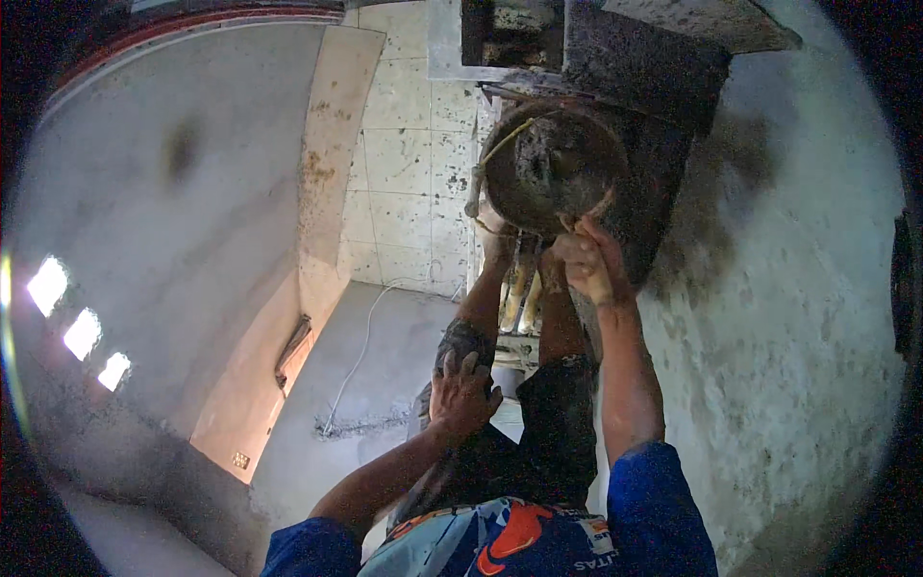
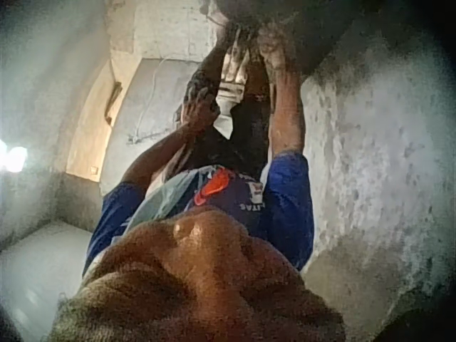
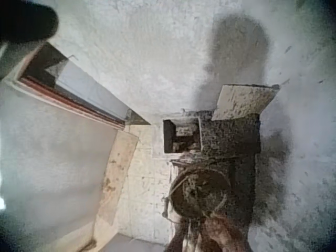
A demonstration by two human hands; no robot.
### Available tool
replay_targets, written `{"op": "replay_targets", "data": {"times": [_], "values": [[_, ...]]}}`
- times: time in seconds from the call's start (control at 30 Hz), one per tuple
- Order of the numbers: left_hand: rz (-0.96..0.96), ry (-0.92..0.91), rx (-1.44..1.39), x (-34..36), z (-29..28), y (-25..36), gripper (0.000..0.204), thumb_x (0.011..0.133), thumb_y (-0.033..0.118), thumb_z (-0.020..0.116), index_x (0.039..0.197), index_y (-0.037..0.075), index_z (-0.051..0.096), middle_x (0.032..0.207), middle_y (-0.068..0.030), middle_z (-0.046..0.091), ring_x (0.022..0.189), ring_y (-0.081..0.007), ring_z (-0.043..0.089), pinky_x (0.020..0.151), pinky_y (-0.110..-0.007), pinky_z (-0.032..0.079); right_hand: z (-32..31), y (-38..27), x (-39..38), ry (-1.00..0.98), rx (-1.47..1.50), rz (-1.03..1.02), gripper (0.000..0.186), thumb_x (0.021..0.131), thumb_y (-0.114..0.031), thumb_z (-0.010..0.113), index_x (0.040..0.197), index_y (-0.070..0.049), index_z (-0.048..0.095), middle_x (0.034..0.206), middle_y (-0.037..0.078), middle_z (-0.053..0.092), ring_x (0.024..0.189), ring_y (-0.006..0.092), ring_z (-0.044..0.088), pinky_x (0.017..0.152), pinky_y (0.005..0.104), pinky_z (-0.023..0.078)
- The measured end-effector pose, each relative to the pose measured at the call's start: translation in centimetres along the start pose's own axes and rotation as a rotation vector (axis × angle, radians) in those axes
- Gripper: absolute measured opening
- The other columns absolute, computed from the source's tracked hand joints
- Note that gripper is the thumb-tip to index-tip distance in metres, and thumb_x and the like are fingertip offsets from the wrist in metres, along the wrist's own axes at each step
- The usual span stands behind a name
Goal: The person scoops plaster from a bucket with a trowel, applies it onto the wall, and smooths the plaster across the wall surface with a float.
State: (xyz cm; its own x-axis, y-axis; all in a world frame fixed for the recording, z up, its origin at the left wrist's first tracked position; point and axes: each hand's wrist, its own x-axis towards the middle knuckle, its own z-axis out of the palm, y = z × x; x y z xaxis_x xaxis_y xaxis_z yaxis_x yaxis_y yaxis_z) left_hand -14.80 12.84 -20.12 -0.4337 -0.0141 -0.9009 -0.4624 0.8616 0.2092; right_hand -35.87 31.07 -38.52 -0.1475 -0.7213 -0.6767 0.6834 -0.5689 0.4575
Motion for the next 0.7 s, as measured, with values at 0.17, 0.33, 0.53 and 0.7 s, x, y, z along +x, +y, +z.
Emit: {"op": "replay_targets", "data": {"times": [0.17,0.33,0.53,0.7], "values": [[-0.006,-0.022,-0.013,-0.1,-0.8,-0.5,0.047,0.081,0.042,0.06,0.115,0.009,0.06,0.139,-0.0138,0.041,0.132,-0.042,0.028,0.103,-0.057,0.029,4.2,2.6,-6.3,0.374,-0.843,0.031,0.04,0.094,-0.037,0.054,0.115,-0.003,0.052,0.067,0.0,0.054,0.051,0.0117,0.053,0.043,0.0273,0.046],[-0.037,-0.064,-0.019,-0.1,-2.1,-1.1,0.049,0.081,0.044,0.06,0.117,0.011,0.06,0.141,-0.0135,0.04,0.132,-0.0421,0.03,0.102,-0.058,0.03,4.6,2.4,-4.0,0.881,-1.985,-0.201,0.052,0.091,-0.036,0.057,0.125,0.003,0.048,0.09,0.018,0.063,0.077,0.0317,0.062,0.068,0.0422,0.051],[-0.003,-0.056,-0.031,0.8,-1.2,0.3,0.049,0.081,0.044,0.06,0.116,0.009,0.06,0.137,-0.0138,0.043,0.132,-0.0413,0.029,0.102,-0.058,0.03,-1.2,-3.9,8.3,0.591,-1.799,-0.2,0.03,0.094,-0.03,0.053,0.105,-0.002,0.059,0.08,0.012,0.063,0.072,0.028,0.064,0.067,0.0409,0.052],[0.003,0.026,-0.048,-0.1,-1.2,-0.5,0.049,0.081,0.043,0.059,0.116,0.008,0.06,0.135,-0.0145,0.044,0.131,-0.0419,0.03,0.101,-0.058,0.03,0.5,-0.8,3.6,0.269,-0.696,-0.052,0.025,0.094,-0.034,0.055,0.091,-0.009,0.059,0.069,0.002,0.059,0.053,0.0145,0.055,0.049,0.0298,0.047]]}}
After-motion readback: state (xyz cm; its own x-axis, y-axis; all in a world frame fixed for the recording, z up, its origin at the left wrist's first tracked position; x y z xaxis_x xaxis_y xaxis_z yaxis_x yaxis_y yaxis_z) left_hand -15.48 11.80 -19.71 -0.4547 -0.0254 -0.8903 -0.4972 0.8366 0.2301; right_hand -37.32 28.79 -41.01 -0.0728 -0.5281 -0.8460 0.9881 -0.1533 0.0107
